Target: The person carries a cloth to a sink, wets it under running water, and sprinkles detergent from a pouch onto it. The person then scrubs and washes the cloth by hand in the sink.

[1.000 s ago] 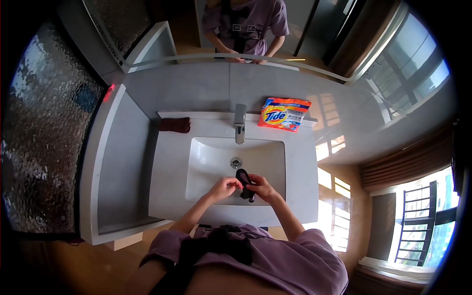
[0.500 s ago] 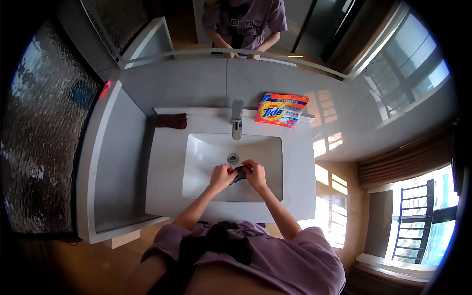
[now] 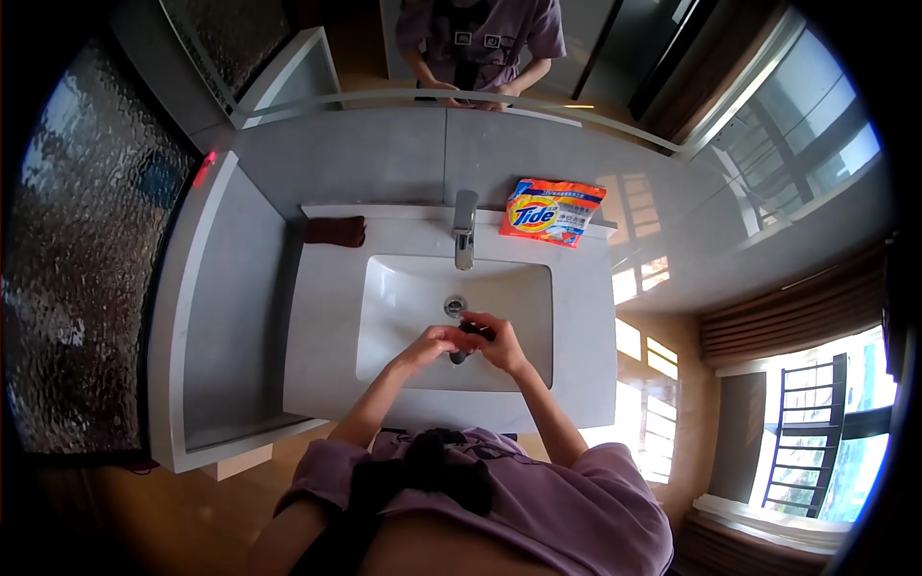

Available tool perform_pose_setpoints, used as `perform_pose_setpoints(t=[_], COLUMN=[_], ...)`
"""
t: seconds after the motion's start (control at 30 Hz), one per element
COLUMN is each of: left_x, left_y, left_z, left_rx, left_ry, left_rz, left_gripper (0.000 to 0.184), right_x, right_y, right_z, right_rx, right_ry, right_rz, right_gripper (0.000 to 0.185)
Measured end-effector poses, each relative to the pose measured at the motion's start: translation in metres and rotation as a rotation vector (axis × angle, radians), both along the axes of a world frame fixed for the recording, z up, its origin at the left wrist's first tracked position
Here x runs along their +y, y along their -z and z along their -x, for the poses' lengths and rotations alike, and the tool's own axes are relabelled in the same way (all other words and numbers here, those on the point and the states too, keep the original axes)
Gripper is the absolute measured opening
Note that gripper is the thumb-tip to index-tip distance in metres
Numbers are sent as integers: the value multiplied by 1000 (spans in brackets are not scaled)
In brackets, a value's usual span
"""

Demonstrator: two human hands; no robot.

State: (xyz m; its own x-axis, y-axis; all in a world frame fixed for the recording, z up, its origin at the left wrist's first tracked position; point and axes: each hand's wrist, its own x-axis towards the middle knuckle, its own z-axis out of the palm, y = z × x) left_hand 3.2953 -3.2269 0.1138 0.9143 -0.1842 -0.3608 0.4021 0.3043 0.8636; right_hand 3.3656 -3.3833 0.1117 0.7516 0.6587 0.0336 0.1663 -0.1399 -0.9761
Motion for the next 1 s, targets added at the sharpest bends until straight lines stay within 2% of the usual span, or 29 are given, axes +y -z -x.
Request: perform_pose_setpoints(t=[0.03, 0.1, 0.17, 0.23, 0.27, 0.3, 0.37, 0.43, 0.5, 0.53, 0.57, 0.63, 0.67, 0.7, 0.77, 0.8, 0.83, 0.9, 0.93, 0.97, 1.0], left_x=[9, 28, 31, 16, 13, 9, 0, -3, -3, -3, -1, 5, 9, 13, 19, 18, 16, 13, 10, 11, 14], left_y=[4, 21, 21, -3, 5, 3, -2, 4, 3, 3, 6, 15, 13, 12, 9, 3, 6, 7, 3, 2, 1], left_z=[-2, -9, -15, -18, -23, -27, -37, -42, -45, -45, -47, -50, -51, -52, -55, -56, -59, -67, -68, -73, -78], left_rx=[-3, -2, -95, -421, -510, -510, -221, -172, -57, -34, -34, 92, 115, 117, 97, 125, 132, 208, 203, 195, 247], left_ry=[4, -1, -3, -28, 108, 111, 302, 329, 269, 214, 213, 193, 167, 165, 254, 264, 268, 575, 624, 626, 680], left_rz=[0, -277, -299, -360, -451, -449, -118, -36, 92, 104, 104, 195, 221, 220, 339, 371, 373, 247, 194, 190, 134], left_gripper=[21, 23, 29, 40, 48, 48, 42, 35, 30, 22, 22, 17, 13, 13, 11, 11, 11, 14, 18, 18, 20], right_x=[0, -2, -2, 2, 4, 8, 15, 18, 18, 14, 11, 4, -4, -10, -18, -18, -19, -9, -3, -2, -2], right_y=[-3, -6, -19, -30, -36, -44, -62, -66, -59, -48, -52, -61, -52, -42, -24, -17, -9, -20, -27, -25, -21], right_z=[1, -2, -9, -20, -25, -29, -36, -44, -52, -59, -58, -46, -43, -38, -30, -32, -33, -37, -44, -48, -53], right_rx=[53, -9, 6, 68, 130, 130, 166, 128, -137, -248, -248, -739, -778, -777, -1163, -1302, -1295, -1347, -1405, -1413, -1329], right_ry=[-9, -40, -66, -135, -203, -199, -261, -243, -72, -50, -51, 138, 41, 40, -200, -232, -231, -271, -273, -271, -330], right_rz=[-7, 18, -9, -71, -135, -134, -215, -145, -57, -54, -54, 73, 211, 210, 539, 501, 505, 371, 201, 203, 280], right_gripper=[36, 39, 38, 36, 34, 34, 30, 29, 25, 32, 32, 45, 60, 60, 63, 65, 65, 62, 52, 52, 42])
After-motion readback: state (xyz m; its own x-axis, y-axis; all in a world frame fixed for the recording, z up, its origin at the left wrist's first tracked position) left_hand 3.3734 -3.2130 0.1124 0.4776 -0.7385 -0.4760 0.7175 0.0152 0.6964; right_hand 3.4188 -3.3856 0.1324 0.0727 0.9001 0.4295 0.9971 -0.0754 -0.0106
